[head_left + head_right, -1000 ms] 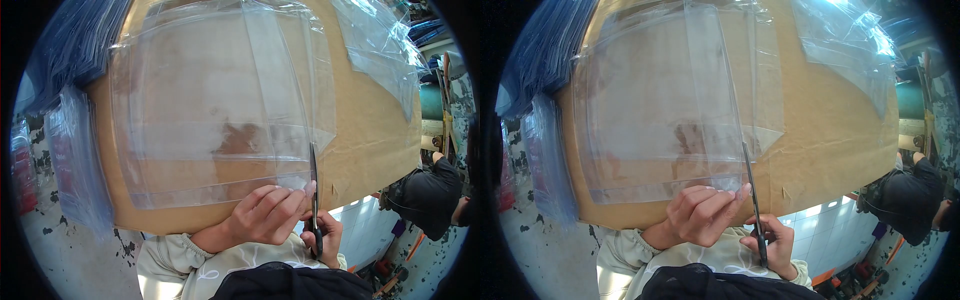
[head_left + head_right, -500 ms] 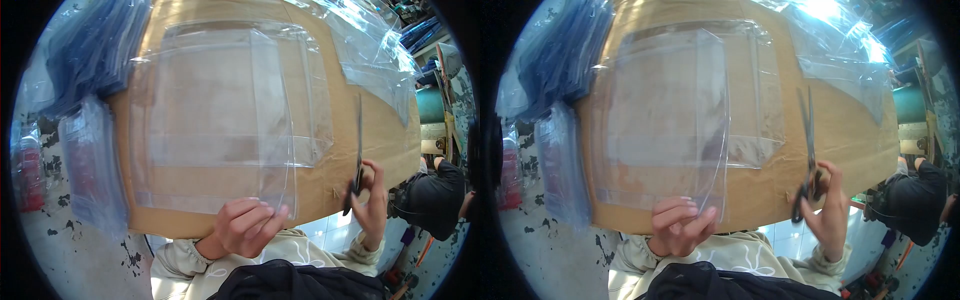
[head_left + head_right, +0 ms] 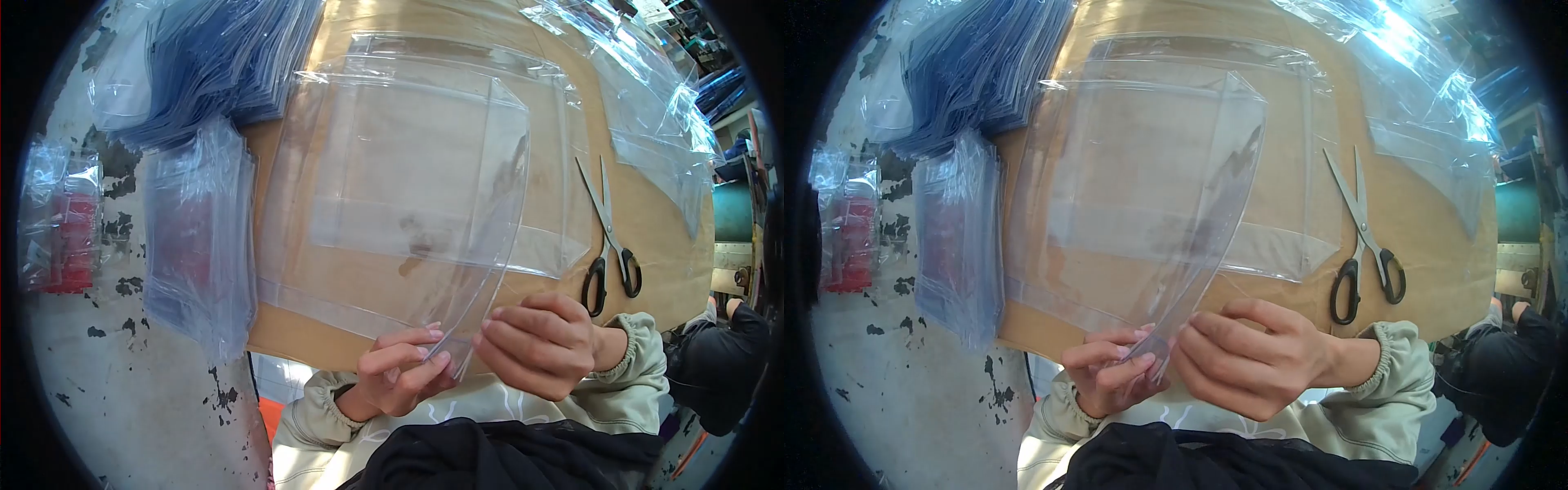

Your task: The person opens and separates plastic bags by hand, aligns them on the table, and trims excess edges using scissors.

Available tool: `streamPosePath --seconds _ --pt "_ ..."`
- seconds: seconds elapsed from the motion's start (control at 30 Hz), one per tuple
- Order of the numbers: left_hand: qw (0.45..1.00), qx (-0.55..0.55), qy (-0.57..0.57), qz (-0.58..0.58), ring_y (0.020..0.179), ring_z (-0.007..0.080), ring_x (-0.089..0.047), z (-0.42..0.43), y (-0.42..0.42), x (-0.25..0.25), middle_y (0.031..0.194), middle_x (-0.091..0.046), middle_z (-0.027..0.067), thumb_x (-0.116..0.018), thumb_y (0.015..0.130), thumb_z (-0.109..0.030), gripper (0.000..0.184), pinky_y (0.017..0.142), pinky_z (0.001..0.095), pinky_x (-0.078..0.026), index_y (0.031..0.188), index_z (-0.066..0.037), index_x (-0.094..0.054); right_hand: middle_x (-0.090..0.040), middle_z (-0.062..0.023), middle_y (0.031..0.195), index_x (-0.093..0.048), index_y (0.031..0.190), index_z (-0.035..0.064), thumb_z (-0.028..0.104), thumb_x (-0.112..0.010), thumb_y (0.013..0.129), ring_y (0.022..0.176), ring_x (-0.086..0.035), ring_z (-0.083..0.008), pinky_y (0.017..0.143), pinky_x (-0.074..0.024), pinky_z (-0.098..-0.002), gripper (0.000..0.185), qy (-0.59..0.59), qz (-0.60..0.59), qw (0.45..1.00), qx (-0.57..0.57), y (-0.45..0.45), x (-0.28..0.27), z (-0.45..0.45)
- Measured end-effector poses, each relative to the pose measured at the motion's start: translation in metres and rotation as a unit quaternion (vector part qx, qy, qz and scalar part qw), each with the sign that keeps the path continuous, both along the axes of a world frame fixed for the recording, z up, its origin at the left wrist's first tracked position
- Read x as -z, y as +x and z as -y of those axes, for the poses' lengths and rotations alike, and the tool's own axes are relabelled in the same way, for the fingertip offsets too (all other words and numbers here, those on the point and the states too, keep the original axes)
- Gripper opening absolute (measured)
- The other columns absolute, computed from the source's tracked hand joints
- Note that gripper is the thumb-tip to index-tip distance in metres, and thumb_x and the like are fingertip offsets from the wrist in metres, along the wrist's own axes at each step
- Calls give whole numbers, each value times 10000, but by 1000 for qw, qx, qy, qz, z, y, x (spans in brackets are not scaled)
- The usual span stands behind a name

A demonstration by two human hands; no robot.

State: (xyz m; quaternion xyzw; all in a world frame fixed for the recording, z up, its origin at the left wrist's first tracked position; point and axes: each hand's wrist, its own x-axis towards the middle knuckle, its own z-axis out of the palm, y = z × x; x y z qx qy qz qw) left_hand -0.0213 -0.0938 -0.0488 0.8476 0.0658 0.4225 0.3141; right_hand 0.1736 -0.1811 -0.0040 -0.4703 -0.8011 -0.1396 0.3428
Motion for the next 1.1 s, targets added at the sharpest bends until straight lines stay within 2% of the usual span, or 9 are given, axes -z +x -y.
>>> streamPosePath --seconds 0.2,0.33,0.5,0.6,0.67,0.83,0.93,1.0,1.1 --pt "999 5 18 -44 841 211 -583 -4 0 -2 1020 -335 101 -746 675 -2 384 703 293 -610 985 -90 -536 -607 -83 849 -648 824 33 117 -612 703 763 -611 -173 644 -467 -266 151 -8 -8 1000 29 -3 7 -2" --pt "999 32 13 -27 867 208 -567 -5 2 1 1020 -331 99 -745 694 -19 363 737 325 -611 983 -68 -530 -602 -75 854 -646 836 38 117 -621 700 756 -606 -179 649 -471 -276 159 -11 -10 1000 16 -2 6 -2" --pt "998 59 7 -13 857 208 -558 -9 -3 1 1006 -313 91 -742 733 -64 332 780 375 -603 981 -71 -522 -602 -114 860 -624 836 -12 81 -647 670 734 -598 -234 622 -484 -313 192 -97 -209 971 -62 8 11 -6" --pt "996 20 87 9 912 226 -565 -10 1 1 1091 -376 110 -727 758 -115 250 739 358 -589 969 -86 -596 -599 -162 877 -589 838 -52 45 -656 659 727 -591 -282 607 -492 -340 214 -103 -234 964 -72 8 15 -5" --pt "987 -58 119 -90 899 220 -594 -8 15 -12 1118 -479 124 -706 771 -127 209 689 317 -562 966 -77 -650 -596 -166 883 -573 842 -54 41 -653 671 730 -591 -285 610 -494 -342 211 -91 -195 972 -96 5 16 -5" --pt "977 -51 156 -139 780 190 -650 -5 19 -5 1014 -662 134 -655 785 -76 214 610 253 -508 983 -11 -700 -591 -204 887 -498 837 -45 -12 -635 713 748 -599 -302 624 -510 -358 187 -2 -9 998 63 5 33 5" --pt "979 -45 146 -135 709 160 -645 -3 10 -5 969 -682 103 -643 795 -79 209 597 234 -501 982 -6 -698 -529 -154 767 -473 838 -31 -76 -576 797 639 -513 -306 542 -435 -382 120 0 -133 921 365 53 41 -16" --pt "979 -60 141 -130 697 117 -626 -3 5 4 995 -681 65 -649 798 -123 175 585 204 -489 934 -45 -725 -495 -148 762 -470 855 -20 -53 -605 810 660 -482 -306 569 -410 -391 146 -11 -102 910 403 89 29 -19" --pt "981 -37 119 -150 741 198 -655 -7 7 -2 998 -668 135 -666 771 -102 291 617 265 -521 1038 13 -672 -511 -157 833 -490 892 -11 33 -632 824 716 -498 -319 628 -423 -394 163 -125 -65 887 440 97 15 0"
